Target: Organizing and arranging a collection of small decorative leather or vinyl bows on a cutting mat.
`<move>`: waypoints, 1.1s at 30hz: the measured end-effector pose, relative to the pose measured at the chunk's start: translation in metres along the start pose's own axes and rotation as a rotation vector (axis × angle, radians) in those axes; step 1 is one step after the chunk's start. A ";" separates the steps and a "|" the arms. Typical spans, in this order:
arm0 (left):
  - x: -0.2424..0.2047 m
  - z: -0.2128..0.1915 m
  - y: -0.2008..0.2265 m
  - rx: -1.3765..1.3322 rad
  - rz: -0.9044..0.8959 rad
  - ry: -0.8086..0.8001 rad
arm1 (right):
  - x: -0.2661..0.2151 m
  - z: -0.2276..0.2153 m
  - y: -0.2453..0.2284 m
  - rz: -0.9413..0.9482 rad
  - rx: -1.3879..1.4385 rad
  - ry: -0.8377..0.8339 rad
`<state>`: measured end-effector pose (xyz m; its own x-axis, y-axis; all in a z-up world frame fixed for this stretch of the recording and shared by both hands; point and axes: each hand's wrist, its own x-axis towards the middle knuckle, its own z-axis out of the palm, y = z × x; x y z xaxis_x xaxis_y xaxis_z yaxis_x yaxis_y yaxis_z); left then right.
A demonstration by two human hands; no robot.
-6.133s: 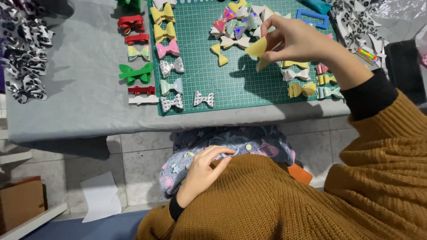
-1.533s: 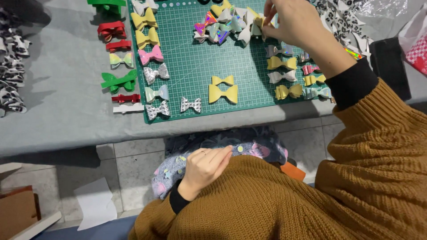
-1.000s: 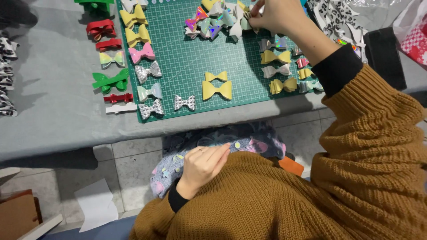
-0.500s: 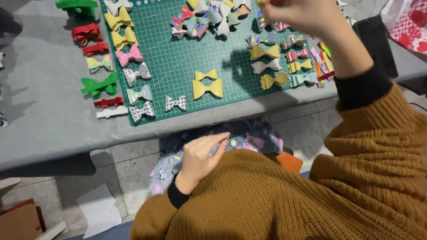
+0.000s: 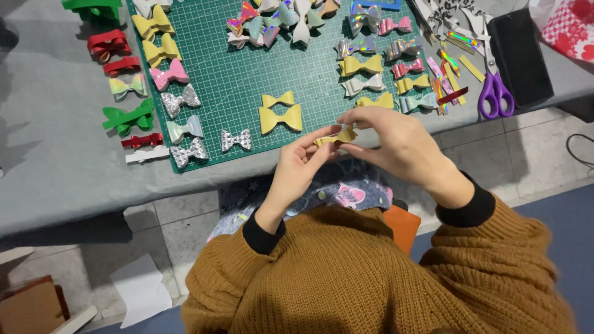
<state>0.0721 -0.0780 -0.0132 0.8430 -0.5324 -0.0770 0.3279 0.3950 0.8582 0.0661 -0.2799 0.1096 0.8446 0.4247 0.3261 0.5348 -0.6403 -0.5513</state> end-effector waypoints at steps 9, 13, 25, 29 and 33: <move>0.002 0.007 0.007 0.072 0.006 -0.069 | -0.015 -0.015 0.008 -0.040 -0.181 -0.020; -0.013 0.025 0.036 0.117 -0.017 -0.024 | -0.022 -0.049 0.030 0.018 -0.270 0.015; -0.089 -0.002 0.021 0.628 -0.056 0.035 | -0.065 -0.078 0.174 0.294 -0.134 0.104; -0.091 -0.006 0.016 0.684 -0.052 0.120 | -0.068 -0.071 0.178 0.323 -0.143 0.102; -0.088 -0.001 0.021 0.717 -0.067 0.132 | -0.069 -0.068 0.179 0.343 -0.120 0.086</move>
<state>0.0049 -0.0221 0.0113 0.8901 -0.4258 -0.1625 0.0589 -0.2461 0.9675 0.1054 -0.4676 0.0409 0.9715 0.1205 0.2043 0.2154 -0.8088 -0.5472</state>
